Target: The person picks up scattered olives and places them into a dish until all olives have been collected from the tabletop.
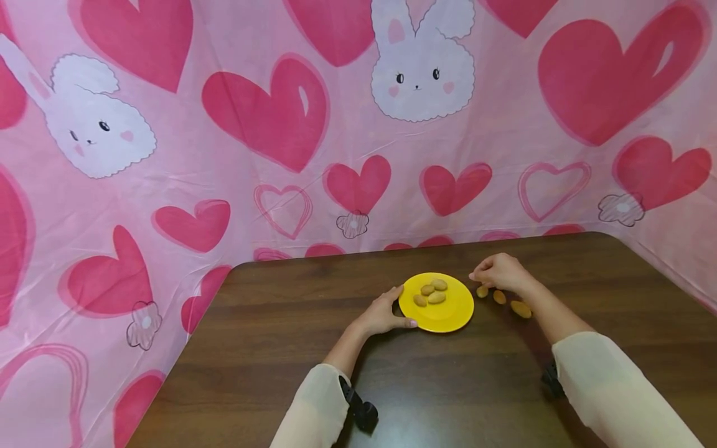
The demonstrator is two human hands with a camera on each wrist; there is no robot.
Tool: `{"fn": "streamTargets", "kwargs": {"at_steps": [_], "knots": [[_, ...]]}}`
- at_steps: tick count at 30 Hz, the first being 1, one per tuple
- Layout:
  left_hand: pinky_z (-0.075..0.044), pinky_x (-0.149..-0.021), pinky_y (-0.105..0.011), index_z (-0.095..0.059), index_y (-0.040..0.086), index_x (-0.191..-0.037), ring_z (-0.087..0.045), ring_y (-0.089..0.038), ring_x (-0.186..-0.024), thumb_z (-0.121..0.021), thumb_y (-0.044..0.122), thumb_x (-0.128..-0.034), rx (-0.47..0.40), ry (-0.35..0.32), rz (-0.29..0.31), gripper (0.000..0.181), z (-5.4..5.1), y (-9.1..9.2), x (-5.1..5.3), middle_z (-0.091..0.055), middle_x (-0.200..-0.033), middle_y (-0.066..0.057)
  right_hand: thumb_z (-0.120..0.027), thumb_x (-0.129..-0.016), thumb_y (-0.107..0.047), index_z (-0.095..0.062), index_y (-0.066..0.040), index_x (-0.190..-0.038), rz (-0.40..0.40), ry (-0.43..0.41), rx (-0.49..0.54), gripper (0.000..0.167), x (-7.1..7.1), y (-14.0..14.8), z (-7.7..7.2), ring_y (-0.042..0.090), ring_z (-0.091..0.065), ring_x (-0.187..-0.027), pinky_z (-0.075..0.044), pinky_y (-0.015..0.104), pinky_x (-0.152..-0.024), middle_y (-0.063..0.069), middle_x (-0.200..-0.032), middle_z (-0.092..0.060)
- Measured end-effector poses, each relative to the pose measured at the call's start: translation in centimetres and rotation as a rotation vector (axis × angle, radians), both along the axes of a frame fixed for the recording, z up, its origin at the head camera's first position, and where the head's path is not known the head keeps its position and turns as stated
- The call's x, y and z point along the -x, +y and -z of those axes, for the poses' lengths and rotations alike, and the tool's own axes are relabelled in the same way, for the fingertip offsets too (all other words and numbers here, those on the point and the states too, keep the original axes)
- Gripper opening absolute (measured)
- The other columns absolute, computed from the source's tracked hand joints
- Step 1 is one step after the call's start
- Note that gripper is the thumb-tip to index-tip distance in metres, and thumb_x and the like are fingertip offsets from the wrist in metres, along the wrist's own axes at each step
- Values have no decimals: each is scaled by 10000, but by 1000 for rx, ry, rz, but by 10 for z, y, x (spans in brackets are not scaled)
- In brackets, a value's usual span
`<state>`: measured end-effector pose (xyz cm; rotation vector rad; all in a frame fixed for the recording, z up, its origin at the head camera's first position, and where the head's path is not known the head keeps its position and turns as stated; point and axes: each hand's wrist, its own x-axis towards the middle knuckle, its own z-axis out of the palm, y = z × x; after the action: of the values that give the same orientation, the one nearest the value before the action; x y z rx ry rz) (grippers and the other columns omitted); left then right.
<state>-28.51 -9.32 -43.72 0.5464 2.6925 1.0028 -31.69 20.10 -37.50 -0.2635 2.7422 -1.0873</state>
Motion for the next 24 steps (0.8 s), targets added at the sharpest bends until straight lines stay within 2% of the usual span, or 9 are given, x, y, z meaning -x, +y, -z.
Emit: {"fn": "streamTargets", "kwargs": {"at_steps": [4,8,13,17,24], "knots": [[-186,-1083,-462,-263,95,-1463,-219,-299,-1358,-722,432,-768,-1,-1,-3,898,0,0,0,-255,-1493,-113,-658,-856,-275,-668,41,-974,21,15,16,338,-2,7,-2,183,-578,-691,-512,329,-644,72,-767,-652],[-190,-1083,-459,-263,96,-1463,-223,-292,-1357,-721,434,-768,-1,-3,-8,898,0,-1,-1,-258,-1492,-109,-655,-855,-295,-668,46,-971,25,34,2,361,-4,13,-3,202,-592,-685,-499,361,-683,67,-749,-659],[-203,-1080,-456,-268,94,-1462,-237,-287,-1353,-726,436,-760,-2,-6,-12,905,1,-1,-2,-268,-1489,-106,-633,-873,-266,-648,87,-1011,54,-2,47,379,-4,22,-1,236,-658,-736,-499,414,-766,121,-827,-682],[-200,-1080,-457,-266,92,-1462,-234,-288,-1354,-725,435,-761,-5,-11,-12,905,1,-1,-3,-268,-1489,-106,-623,-886,-237,-629,115,-1047,67,-28,102,387,-4,30,1,248,-672,-783,-512,404,-786,171,-913,-675],[-190,-1083,-456,-261,97,-1464,-225,-284,-1357,-718,440,-767,-10,-19,-9,901,-1,0,-3,-257,-1493,-106,-620,-881,-304,-632,101,-1065,103,29,35,444,-6,38,-1,279,-668,-809,-470,485,-832,177,-934,-679]]}}
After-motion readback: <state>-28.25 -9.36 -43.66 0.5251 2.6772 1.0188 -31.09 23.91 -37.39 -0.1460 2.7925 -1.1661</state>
